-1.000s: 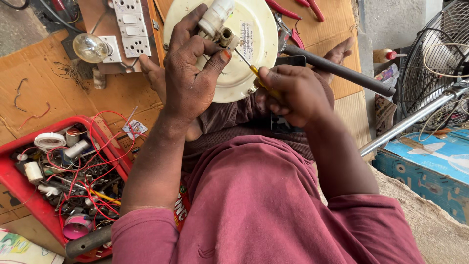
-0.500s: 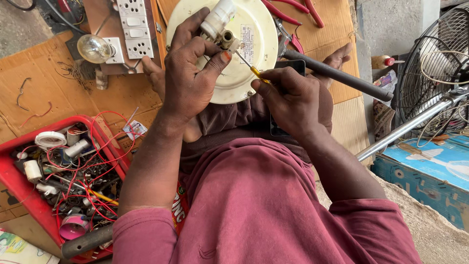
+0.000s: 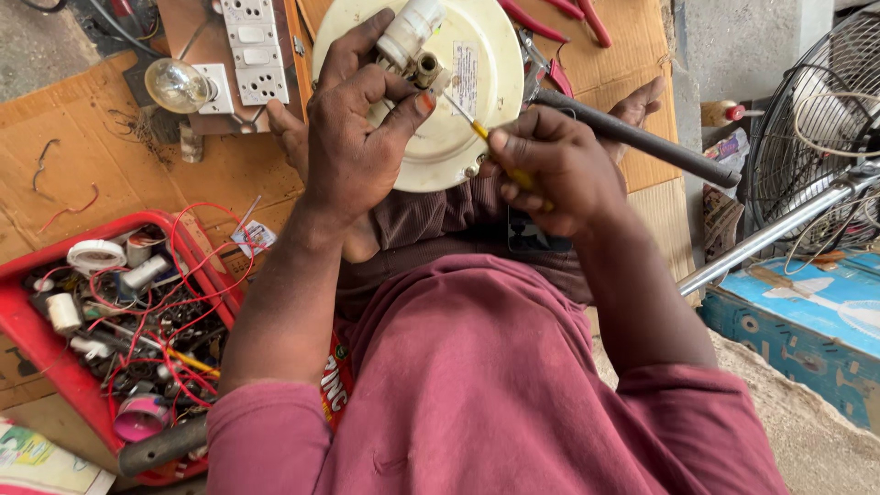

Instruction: The person repairs a ceiling fan motor assembly by hand and with a screwdriver. They strip wire ends using pliers, connect the wires to a terminal block on the fan motor, and secure them by tightening screws. The person also handles a capacitor and manages multiple wires in a bin while sitting on the floor.

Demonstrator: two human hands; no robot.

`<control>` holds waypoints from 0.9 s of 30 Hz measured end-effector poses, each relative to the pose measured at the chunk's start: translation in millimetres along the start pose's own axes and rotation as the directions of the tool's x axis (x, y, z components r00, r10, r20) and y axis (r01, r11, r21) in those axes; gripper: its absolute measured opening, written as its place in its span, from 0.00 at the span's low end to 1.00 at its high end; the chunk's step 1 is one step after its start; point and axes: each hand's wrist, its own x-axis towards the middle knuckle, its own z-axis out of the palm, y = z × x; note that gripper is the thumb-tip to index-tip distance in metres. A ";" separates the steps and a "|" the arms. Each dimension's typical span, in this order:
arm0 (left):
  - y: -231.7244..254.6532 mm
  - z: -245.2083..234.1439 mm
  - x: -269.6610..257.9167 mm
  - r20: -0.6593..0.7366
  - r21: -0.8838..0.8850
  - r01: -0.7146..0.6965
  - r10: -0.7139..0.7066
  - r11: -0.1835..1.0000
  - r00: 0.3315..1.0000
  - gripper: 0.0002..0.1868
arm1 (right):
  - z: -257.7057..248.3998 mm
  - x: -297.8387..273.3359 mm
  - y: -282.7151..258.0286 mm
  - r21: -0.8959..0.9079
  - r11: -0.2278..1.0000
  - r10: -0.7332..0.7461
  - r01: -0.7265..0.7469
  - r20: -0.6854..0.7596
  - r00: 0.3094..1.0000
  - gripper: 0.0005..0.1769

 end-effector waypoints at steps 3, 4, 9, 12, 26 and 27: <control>5.2 0.4 3.4 -0.007 0.019 -0.048 0.048 0.999 0.999 0.07 | 0.6 -4.0 -7.5 0.011 0.994 0.106 -0.106 0.009 0.994 0.06; 7.3 -1.2 2.5 -0.001 0.078 -0.085 0.085 0.993 0.996 0.06 | 0.3 -6.9 -7.0 -0.048 0.989 0.141 -0.142 -0.028 0.990 0.06; -0.9 -29.3 -9.7 -0.068 -0.546 0.146 -0.217 0.825 0.974 0.12 | -8.6 -17.7 0.8 -0.320 0.939 -0.072 0.125 0.173 0.982 0.08; -8.7 -40.5 -21.7 -0.141 -0.564 0.183 -0.312 0.805 0.939 0.09 | 2.9 -15.4 4.0 -0.287 0.930 -0.212 0.229 0.090 0.973 0.13; 11.7 -20.5 -19.8 -0.044 -0.036 0.411 -0.412 0.911 0.910 0.08 | 63.3 24.8 22.0 -0.074 0.994 0.081 -0.076 0.071 0.994 0.11; 11.7 -14.6 -18.2 0.020 -0.201 0.435 -0.440 0.878 0.898 0.08 | 60.9 25.1 23.4 -0.067 0.993 0.101 -0.098 0.045 0.994 0.10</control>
